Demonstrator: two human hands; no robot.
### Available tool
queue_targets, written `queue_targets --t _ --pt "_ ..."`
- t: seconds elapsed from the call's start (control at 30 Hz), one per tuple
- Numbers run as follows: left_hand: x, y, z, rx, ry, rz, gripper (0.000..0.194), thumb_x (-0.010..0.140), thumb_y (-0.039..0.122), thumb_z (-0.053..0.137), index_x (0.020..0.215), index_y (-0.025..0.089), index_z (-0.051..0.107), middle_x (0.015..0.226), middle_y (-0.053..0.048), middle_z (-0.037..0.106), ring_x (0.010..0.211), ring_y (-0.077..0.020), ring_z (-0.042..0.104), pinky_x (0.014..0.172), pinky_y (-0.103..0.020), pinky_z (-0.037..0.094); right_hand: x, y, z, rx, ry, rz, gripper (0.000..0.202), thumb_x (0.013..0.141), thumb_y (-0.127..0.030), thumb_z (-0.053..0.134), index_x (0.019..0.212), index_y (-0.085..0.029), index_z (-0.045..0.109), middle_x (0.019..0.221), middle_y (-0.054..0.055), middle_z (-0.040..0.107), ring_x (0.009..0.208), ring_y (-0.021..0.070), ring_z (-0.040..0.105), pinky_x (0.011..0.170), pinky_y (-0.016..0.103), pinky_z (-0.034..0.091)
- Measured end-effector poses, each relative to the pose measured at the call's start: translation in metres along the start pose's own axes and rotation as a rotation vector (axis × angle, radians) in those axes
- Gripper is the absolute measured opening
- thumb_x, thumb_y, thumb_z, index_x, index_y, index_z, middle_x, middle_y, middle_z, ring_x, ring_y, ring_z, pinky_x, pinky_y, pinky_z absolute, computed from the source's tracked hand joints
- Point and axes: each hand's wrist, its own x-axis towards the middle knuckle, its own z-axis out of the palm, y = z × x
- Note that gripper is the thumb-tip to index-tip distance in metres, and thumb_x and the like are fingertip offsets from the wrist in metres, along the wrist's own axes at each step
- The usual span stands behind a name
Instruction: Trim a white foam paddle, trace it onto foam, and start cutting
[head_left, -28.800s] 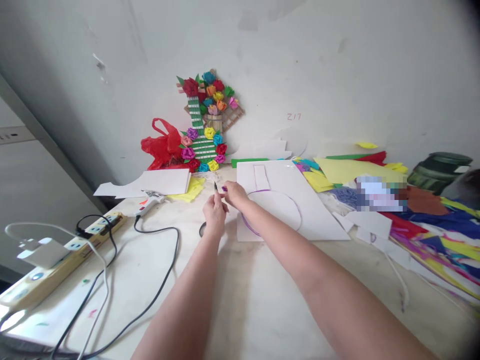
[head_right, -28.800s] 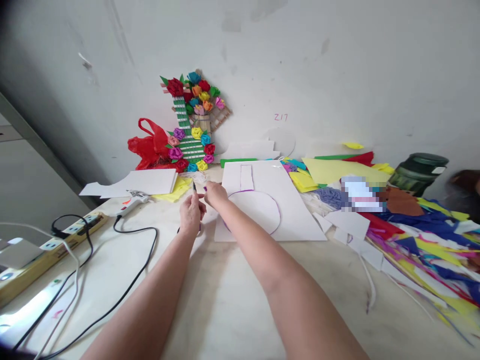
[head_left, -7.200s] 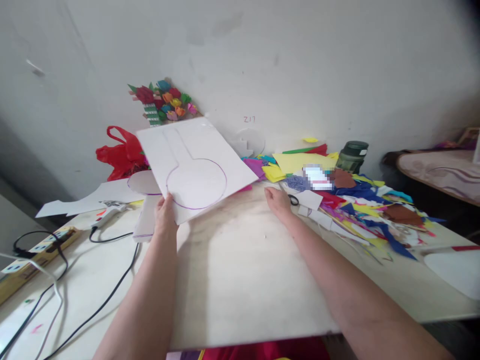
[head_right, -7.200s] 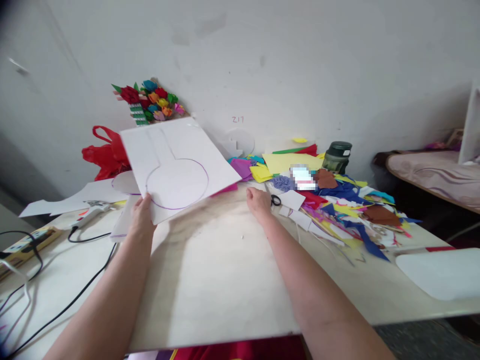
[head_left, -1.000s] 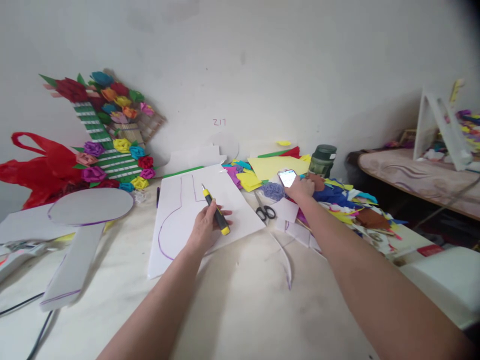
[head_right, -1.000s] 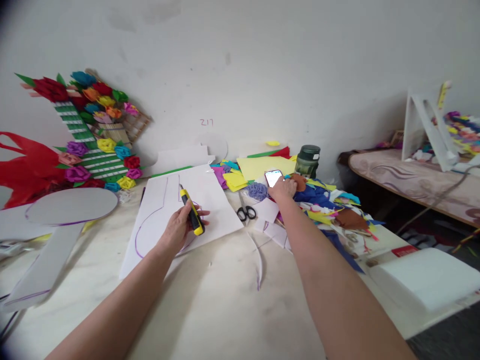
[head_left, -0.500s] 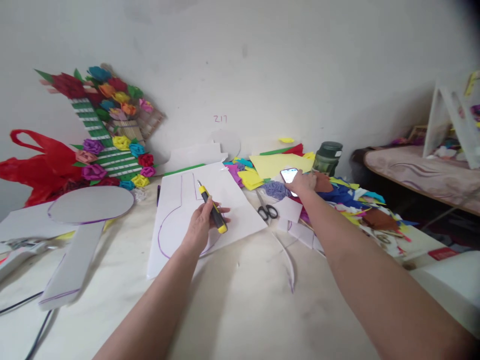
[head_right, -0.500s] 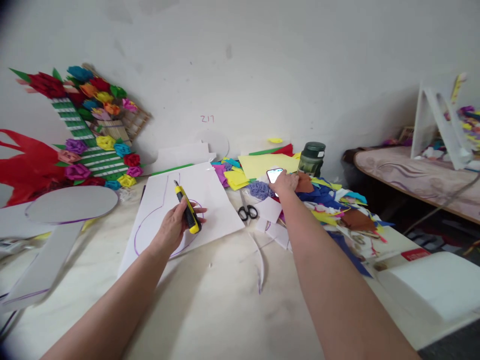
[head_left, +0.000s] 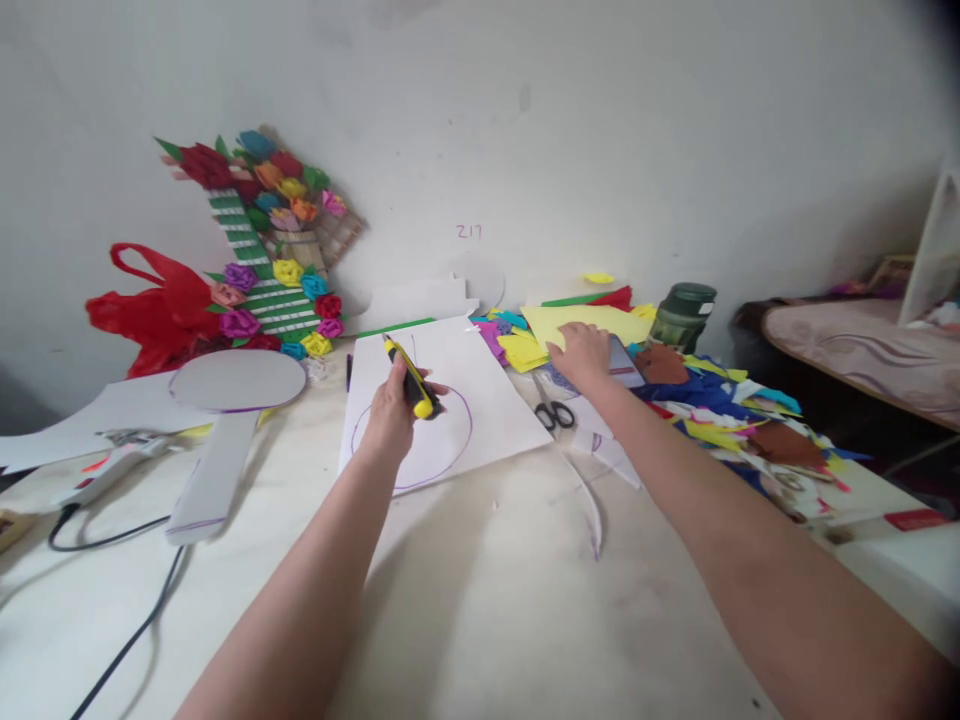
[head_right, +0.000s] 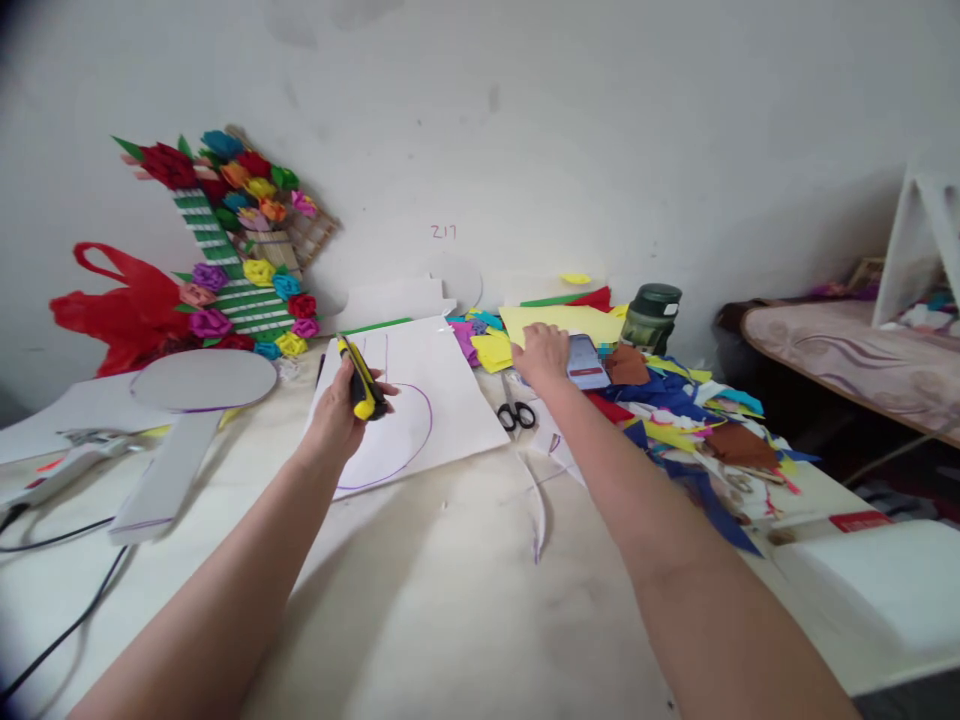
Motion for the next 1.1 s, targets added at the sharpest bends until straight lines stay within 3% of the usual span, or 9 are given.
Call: queue_targets --t 0.1,0.2,0.33,0.43,0.6,0.73,0.83,0.97,1.1 --pt "-0.001 0.007 -0.007 -0.021 0.026 0.030 0.046 0.071 0.058 0.043 0.076 0.014 0.052 0.045 -0.001 0.053 0.038 -0.0119 0.049 0.037 -0.022 0.035 -0.025 -0.053 -0.013 0.238 0.059 -0.226 0.040 0.084 -0.033 0.034 0.116 -0.016 0.047 0.105 0.011 0.055 0.090 0.0214 0.049 0.079 0.032 0.034" --pt "-0.008 0.007 -0.008 0.061 -0.007 -0.040 0.047 0.070 0.058 0.045 0.075 0.012 0.054 0.041 -0.001 0.049 0.033 -0.0107 0.044 0.033 -0.021 0.030 -0.057 -0.097 -0.020 0.360 0.048 -0.401 0.041 0.084 -0.028 0.034 0.123 -0.018 0.041 0.096 0.008 0.057 0.083 0.0191 0.051 0.071 0.028 0.037" --pt "-0.026 0.004 -0.005 0.311 -0.066 -0.221 0.045 0.064 0.054 0.055 0.075 0.011 0.057 0.044 -0.001 0.049 0.036 -0.0125 0.046 0.034 -0.022 0.031 -0.089 -0.130 -0.019 0.362 0.028 -0.551 0.049 0.082 -0.019 0.036 0.130 -0.022 0.031 0.091 0.006 0.058 0.081 0.0182 0.052 0.064 0.026 0.038" --pt "-0.039 0.003 -0.005 0.461 -0.127 -0.212 0.035 0.063 0.047 0.059 0.068 0.012 0.058 0.046 -0.001 0.048 0.038 -0.0109 0.044 0.036 -0.022 0.032 -0.100 -0.135 -0.013 0.349 0.025 -0.560 0.044 0.081 -0.015 0.036 0.124 -0.022 0.039 0.092 0.007 0.058 0.083 0.0187 0.052 0.063 0.027 0.039" --pt "-0.054 0.004 -0.013 0.479 -0.250 -0.164 0.030 0.065 0.042 0.059 0.067 0.012 0.059 0.052 -0.002 0.052 0.042 -0.0096 0.045 0.037 -0.020 0.032 -0.112 -0.132 -0.009 0.390 0.040 -0.579 0.042 0.074 -0.015 0.044 0.116 -0.017 0.045 0.094 0.009 0.056 0.087 0.0209 0.050 0.065 0.029 0.041" --pt "-0.062 0.005 -0.019 0.385 -0.337 -0.173 0.042 0.070 0.049 0.052 0.086 0.011 0.062 0.046 -0.002 0.052 0.037 -0.0102 0.045 0.036 -0.021 0.032 -0.123 -0.131 -0.011 0.562 0.093 -0.506 0.042 0.074 -0.023 0.049 0.114 -0.016 0.043 0.096 0.009 0.055 0.089 0.0205 0.050 0.071 0.030 0.043" --pt "-0.070 0.004 -0.017 0.305 -0.371 -0.172 0.056 0.072 0.050 0.051 0.111 0.009 0.053 0.046 -0.002 0.054 0.035 -0.0104 0.046 0.038 -0.021 0.034 -0.129 -0.132 -0.011 0.615 0.094 -0.430 0.032 0.079 -0.028 0.045 0.109 -0.017 0.048 0.090 0.008 0.057 0.085 0.0186 0.053 0.073 0.029 0.043" --pt "-0.080 -0.004 -0.009 0.209 -0.335 -0.111 0.078 0.066 0.044 0.062 0.129 0.012 0.031 0.050 0.002 0.055 0.040 -0.0109 0.051 0.043 -0.021 0.039 -0.131 -0.129 -0.009 0.603 0.080 -0.411 0.032 0.083 -0.033 0.041 0.109 -0.018 0.052 0.085 0.007 0.060 0.080 0.0170 0.055 0.073 0.027 0.043" --pt "-0.080 -0.012 -0.007 0.190 -0.154 -0.077 0.074 0.064 0.046 0.063 0.123 0.011 0.034 0.055 0.000 0.057 0.038 -0.0093 0.049 0.040 -0.020 0.038 -0.131 -0.123 -0.009 0.640 0.086 -0.508 0.042 0.082 -0.034 0.043 0.122 -0.019 0.044 0.089 0.006 0.061 0.082 0.0166 0.054 0.076 0.027 0.043"
